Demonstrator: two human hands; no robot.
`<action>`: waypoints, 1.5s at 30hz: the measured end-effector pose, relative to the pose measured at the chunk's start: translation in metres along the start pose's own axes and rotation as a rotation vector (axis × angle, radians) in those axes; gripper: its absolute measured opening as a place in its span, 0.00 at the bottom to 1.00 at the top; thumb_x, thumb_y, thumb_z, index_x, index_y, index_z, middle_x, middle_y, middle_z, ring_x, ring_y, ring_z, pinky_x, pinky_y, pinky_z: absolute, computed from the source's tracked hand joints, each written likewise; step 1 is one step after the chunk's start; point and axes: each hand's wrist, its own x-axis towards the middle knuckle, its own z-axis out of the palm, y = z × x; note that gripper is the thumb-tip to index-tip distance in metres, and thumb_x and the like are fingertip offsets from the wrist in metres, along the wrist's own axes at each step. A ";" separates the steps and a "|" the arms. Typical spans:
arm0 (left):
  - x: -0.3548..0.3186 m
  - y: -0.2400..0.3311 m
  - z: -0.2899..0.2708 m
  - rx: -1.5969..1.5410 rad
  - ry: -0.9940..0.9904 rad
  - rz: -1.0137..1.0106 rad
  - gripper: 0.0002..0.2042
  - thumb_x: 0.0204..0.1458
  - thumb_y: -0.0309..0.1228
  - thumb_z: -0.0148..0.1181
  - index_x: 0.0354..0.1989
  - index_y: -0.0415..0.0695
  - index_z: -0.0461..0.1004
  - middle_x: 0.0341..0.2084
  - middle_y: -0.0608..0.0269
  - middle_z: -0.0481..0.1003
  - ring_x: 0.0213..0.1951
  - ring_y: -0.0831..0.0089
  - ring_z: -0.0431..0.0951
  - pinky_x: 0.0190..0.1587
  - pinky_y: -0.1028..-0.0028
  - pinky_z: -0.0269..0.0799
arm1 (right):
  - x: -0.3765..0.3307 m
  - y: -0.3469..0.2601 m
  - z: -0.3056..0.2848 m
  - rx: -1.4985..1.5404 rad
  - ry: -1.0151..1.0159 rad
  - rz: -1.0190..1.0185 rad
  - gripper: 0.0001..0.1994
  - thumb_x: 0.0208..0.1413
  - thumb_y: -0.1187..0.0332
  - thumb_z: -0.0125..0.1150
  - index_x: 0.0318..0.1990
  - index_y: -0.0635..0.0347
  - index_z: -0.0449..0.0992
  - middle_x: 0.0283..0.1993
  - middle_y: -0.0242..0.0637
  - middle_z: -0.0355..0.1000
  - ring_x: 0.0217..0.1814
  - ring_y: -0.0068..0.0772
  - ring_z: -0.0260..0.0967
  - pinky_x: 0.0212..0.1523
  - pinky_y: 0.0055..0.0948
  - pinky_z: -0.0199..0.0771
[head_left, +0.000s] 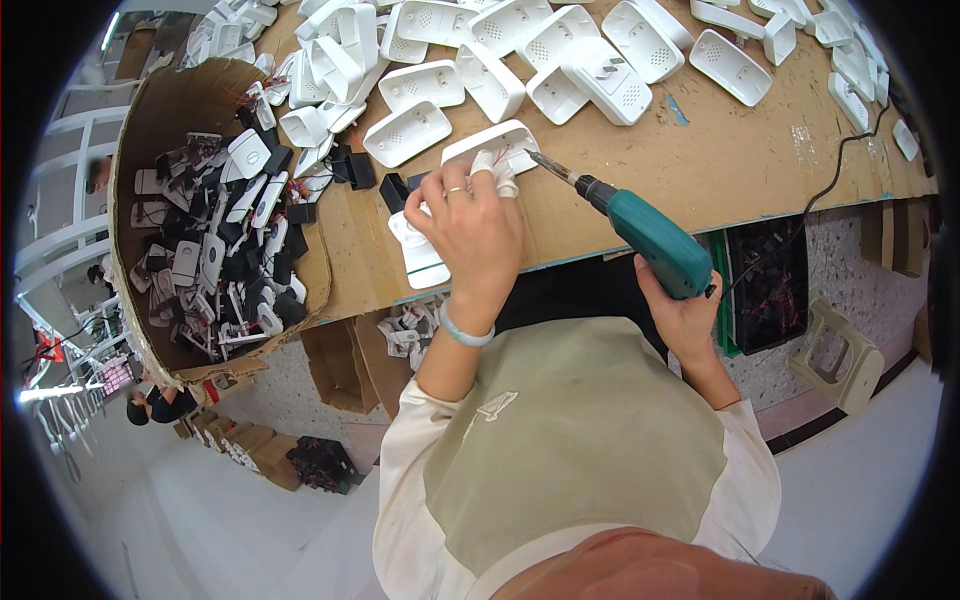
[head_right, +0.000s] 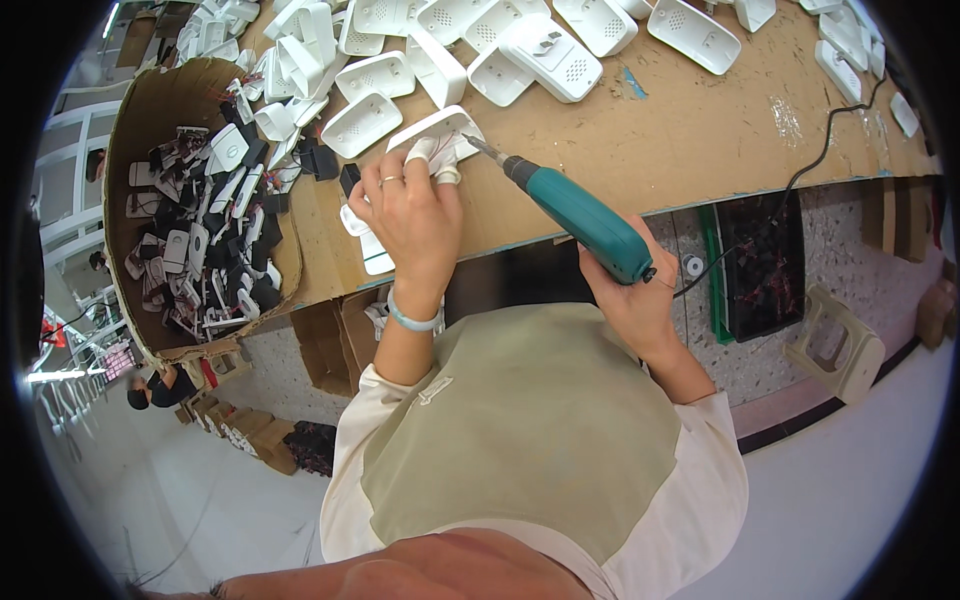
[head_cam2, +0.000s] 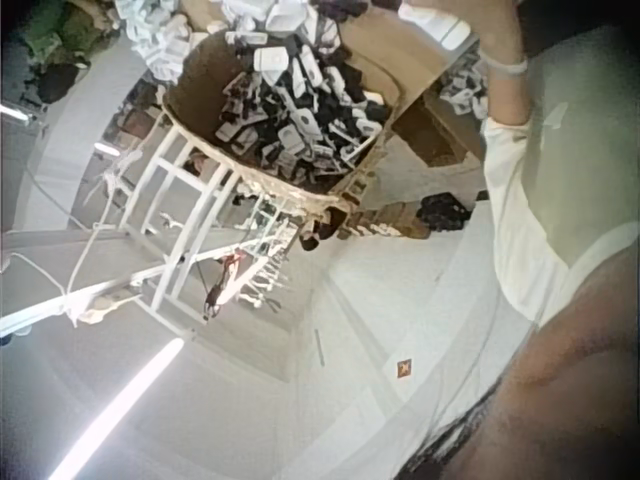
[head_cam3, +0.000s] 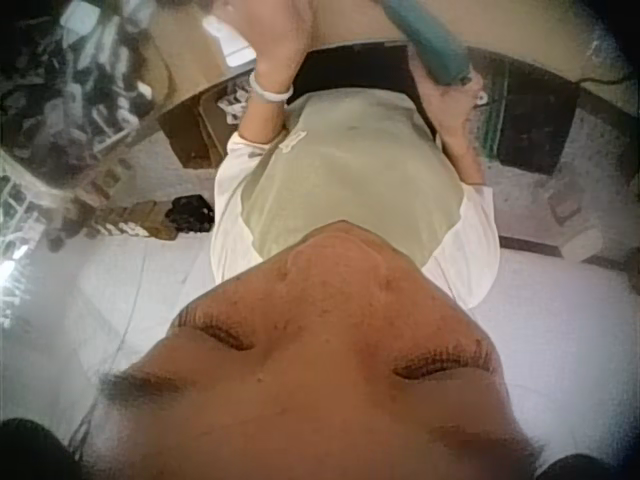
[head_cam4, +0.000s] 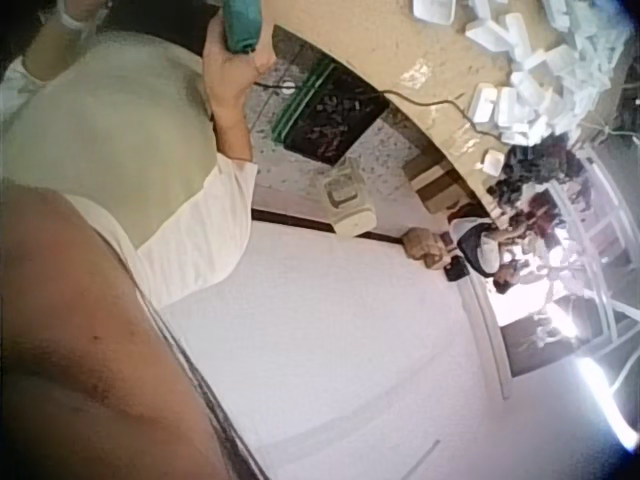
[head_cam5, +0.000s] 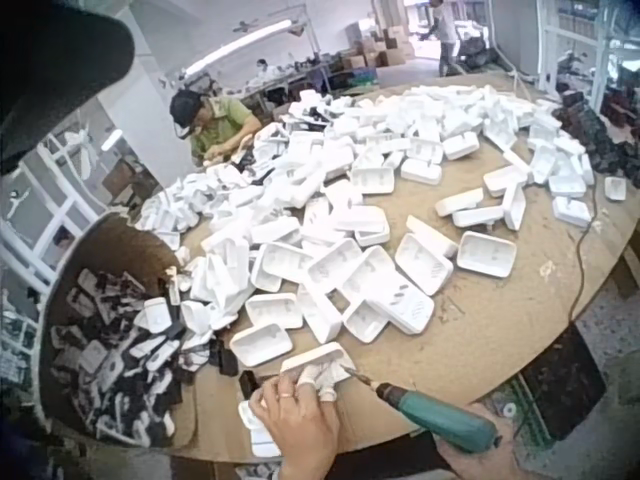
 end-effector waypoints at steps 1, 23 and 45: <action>-0.002 -0.003 -0.003 -0.048 0.004 0.013 0.11 0.43 0.24 0.63 0.37 0.40 0.79 0.43 0.57 0.77 0.47 0.57 0.71 0.54 0.55 0.58 | 0.000 -0.001 0.000 -0.002 -0.006 0.009 0.11 0.52 0.80 0.67 0.43 0.67 0.78 0.32 0.33 0.74 0.32 0.17 0.69 0.37 0.19 0.70; -0.010 -0.018 0.003 -0.247 0.064 -0.043 0.09 0.46 0.24 0.66 0.38 0.43 0.82 0.29 0.64 0.80 0.36 0.63 0.76 0.44 0.64 0.63 | -0.007 -0.006 0.006 -0.001 -0.030 -0.022 0.11 0.52 0.81 0.66 0.43 0.68 0.78 0.36 0.34 0.76 0.36 0.20 0.72 0.40 0.20 0.71; 0.006 -0.002 0.011 -0.123 0.141 -0.080 0.06 0.38 0.28 0.67 0.24 0.41 0.80 0.51 0.55 0.75 0.59 0.52 0.65 0.55 0.51 0.53 | -0.003 0.002 0.028 -0.139 -0.006 -0.112 0.14 0.49 0.81 0.67 0.45 0.67 0.76 0.37 0.44 0.77 0.37 0.39 0.77 0.42 0.28 0.74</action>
